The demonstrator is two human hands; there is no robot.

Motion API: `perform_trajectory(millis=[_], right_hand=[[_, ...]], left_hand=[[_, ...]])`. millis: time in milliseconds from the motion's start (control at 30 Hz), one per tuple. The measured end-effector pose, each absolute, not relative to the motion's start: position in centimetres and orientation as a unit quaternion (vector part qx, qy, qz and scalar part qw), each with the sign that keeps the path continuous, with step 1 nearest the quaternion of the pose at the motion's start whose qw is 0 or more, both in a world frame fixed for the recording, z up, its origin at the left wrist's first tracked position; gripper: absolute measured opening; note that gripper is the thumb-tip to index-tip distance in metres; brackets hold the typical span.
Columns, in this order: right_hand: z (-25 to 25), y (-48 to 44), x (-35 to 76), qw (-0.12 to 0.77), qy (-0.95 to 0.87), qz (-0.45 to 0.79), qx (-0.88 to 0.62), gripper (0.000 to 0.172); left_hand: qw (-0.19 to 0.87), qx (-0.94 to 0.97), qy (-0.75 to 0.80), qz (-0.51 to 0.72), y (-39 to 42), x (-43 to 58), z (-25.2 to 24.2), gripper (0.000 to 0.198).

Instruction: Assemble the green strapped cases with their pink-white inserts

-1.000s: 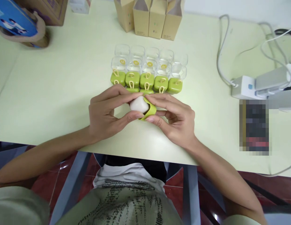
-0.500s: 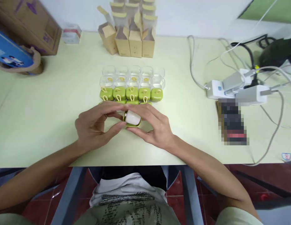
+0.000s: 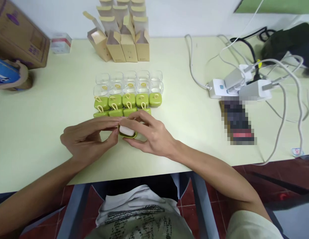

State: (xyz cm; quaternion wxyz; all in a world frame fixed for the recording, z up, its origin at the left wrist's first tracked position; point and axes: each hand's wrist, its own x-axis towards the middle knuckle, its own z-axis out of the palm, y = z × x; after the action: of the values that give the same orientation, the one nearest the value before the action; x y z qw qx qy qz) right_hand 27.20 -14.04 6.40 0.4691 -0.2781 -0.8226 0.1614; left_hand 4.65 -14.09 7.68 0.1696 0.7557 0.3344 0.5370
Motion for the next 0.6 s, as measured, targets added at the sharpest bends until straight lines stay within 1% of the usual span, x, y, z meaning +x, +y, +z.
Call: perform_trajectory(millis=[133,267,400,467,533,600], right_hand=[[6.3,-13.9,27.2,0.468,-0.821,0.182,-0.272,0.040],[6.3,-13.7,27.2,0.473,-0.811,0.207,-0.275,0.038],[6.7,-13.8,27.0,0.461,-0.804,0.242,-0.288,0.037],[7.0,-14.0,26.8,0.459,-0.790,0.269,-0.305,0.043],[7.3,-14.4,26.5,0.465,-0.771,0.288,-0.327,0.049],[7.4,-14.7,26.2,0.476,-0.760,0.279,-0.344,0.045]], left_hand=[[0.211,0.724,0.361,0.549,-14.6,5.1,7.5,0.036],[0.232,0.705,0.367,0.561,-14.8,5.4,7.6,0.029],[0.201,0.712,0.370,0.562,-14.6,5.5,7.3,0.020],[0.188,0.717,0.370,0.560,-14.5,5.4,7.1,0.015],[0.174,0.723,0.371,0.556,-14.3,5.4,7.0,0.014],[0.141,0.735,0.361,0.556,-14.3,5.4,7.0,0.018]])
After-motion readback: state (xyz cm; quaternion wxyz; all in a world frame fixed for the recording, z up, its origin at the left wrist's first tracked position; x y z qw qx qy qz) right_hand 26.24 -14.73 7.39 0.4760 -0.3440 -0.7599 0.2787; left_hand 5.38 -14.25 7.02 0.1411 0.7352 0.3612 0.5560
